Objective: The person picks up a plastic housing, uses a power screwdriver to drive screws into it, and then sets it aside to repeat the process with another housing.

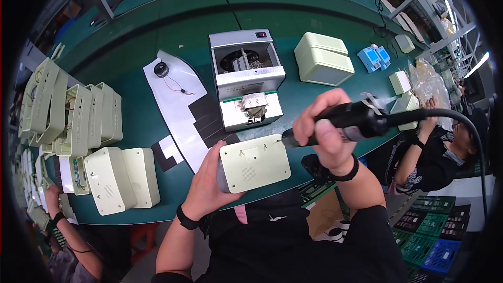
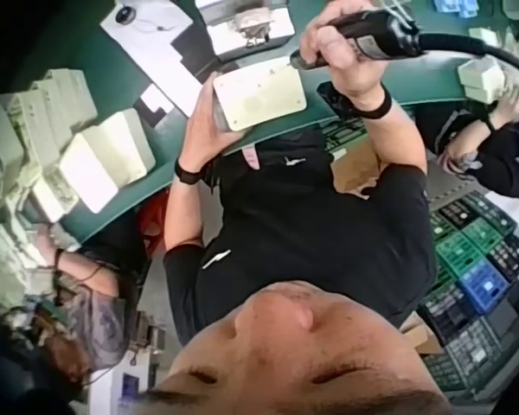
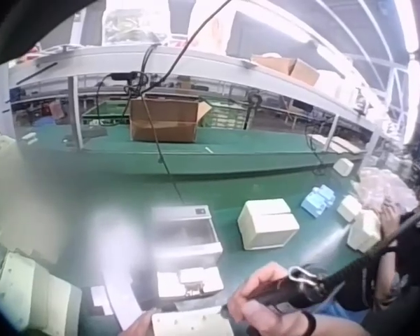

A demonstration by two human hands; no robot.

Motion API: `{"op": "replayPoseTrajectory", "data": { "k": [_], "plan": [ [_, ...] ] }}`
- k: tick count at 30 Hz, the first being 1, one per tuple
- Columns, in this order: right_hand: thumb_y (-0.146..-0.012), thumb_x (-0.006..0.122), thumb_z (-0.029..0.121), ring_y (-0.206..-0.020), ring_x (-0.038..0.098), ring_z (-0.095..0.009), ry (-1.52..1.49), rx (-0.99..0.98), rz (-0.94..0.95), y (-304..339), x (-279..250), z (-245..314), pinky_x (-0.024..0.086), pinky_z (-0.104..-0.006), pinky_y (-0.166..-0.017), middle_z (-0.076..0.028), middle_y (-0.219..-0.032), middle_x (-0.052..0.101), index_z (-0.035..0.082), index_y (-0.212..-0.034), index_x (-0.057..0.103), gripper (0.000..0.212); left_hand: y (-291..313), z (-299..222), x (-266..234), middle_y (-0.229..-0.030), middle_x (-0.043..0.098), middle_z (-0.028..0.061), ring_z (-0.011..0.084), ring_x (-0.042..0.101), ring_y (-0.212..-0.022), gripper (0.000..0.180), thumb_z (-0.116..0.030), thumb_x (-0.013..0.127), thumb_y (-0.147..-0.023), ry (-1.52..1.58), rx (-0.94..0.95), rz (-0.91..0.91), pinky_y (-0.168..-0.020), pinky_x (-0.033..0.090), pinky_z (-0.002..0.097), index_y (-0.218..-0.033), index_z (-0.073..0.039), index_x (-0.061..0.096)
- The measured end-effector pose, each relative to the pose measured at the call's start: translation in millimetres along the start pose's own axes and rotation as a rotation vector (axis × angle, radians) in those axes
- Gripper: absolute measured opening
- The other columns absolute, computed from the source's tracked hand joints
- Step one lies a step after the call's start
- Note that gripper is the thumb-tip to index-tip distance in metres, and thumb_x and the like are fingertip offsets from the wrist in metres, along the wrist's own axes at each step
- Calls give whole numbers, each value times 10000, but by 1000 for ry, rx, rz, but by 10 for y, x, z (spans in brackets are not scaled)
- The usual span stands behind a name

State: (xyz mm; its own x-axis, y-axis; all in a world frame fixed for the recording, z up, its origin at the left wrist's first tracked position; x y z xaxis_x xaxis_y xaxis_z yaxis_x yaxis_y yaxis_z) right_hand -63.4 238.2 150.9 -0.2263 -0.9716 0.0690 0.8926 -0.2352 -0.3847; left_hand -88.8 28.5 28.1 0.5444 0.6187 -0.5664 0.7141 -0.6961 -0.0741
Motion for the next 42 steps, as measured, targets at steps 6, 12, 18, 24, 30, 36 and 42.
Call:
{"op": "replayPoseTrajectory", "data": {
  "k": [6, 12, 18, 24, 30, 36, 42],
  "plan": [
    [-894, 667, 253, -536, 497, -147, -55, 75, 18, -39, 7, -217, 463, -322, -556, -78, -687, 543, 52, -1013, 422, 339, -29, 37, -7, -1401, 479, 218, 385, 519, -1281, 1078, -272, 901, -612, -5, -22, 10, -1032, 479, 434, -1475, -27, 302],
    [-887, 680, 259, -533, 495, -145, -111, 87, 56, -32, 130, -162, 458, -315, -554, -80, -688, 542, 55, -1001, 417, 351, 0, 58, -16, -1455, 448, 210, 381, 465, -1350, 1067, -269, 908, -599, -18, -14, -2, -1091, 429, 438, -1463, -31, 330],
    [-881, 692, 280, -531, 488, -144, -68, 111, 104, -61, 165, -185, 455, -308, -553, -78, -691, 538, 57, -997, 415, 375, -15, 52, -13, -1465, 437, 208, 378, 431, -1380, 1074, -269, 909, -593, -4, -11, 2, -1113, 409, 440, -1467, -37, 329],
    [-867, 707, 304, -538, 492, -143, -134, 131, 93, -48, 168, -196, 451, -304, -552, -74, -693, 534, 59, -1000, 417, 403, 0, 65, -16, -1474, 435, 189, 368, 423, -1388, 1086, -266, 906, -588, 7, -18, 5, -1119, 404, 432, -1476, -40, 322],
    [-854, 722, 317, -540, 492, -140, -171, 148, 131, -36, 174, -224, 449, -304, -551, -67, -699, 531, 63, -1000, 419, 421, 3, 97, -14, -1477, 436, 175, 361, 414, -1394, 1087, -266, 903, -589, 15, -21, -2, -1119, 405, 427, -1477, -40, 318],
    [-845, 734, 312, -547, 495, -138, -119, 126, 138, -20, 183, -207, 449, -305, -554, -66, -702, 530, 65, -998, 423, 426, -13, 33, -36, -1421, 445, 231, 398, 437, -1357, 1042, -248, 889, -607, 16, 5, -3, -1103, 415, 437, -1453, -18, 327],
    [-847, 730, 294, -547, 498, -143, -170, 132, 99, -34, 159, -218, 452, -309, -556, -67, -700, 530, 56, -996, 425, 414, 10, 8, -47, -1414, 450, 236, 401, 443, -1350, 1034, -256, 890, -613, 5, 12, -13, -1091, 427, 431, -1445, -11, 329]
  ]
}}
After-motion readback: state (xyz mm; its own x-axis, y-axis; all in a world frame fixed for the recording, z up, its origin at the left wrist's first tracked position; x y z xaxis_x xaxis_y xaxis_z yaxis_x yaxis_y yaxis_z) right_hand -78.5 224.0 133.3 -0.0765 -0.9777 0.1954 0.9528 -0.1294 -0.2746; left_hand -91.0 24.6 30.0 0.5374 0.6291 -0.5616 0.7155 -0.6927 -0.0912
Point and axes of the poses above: each hand's wrist, its own y-axis away from the middle knuckle, its own x-axis out of the palm, z = x × y, the point moved 10 cm from there along -y, towards the middle knuckle
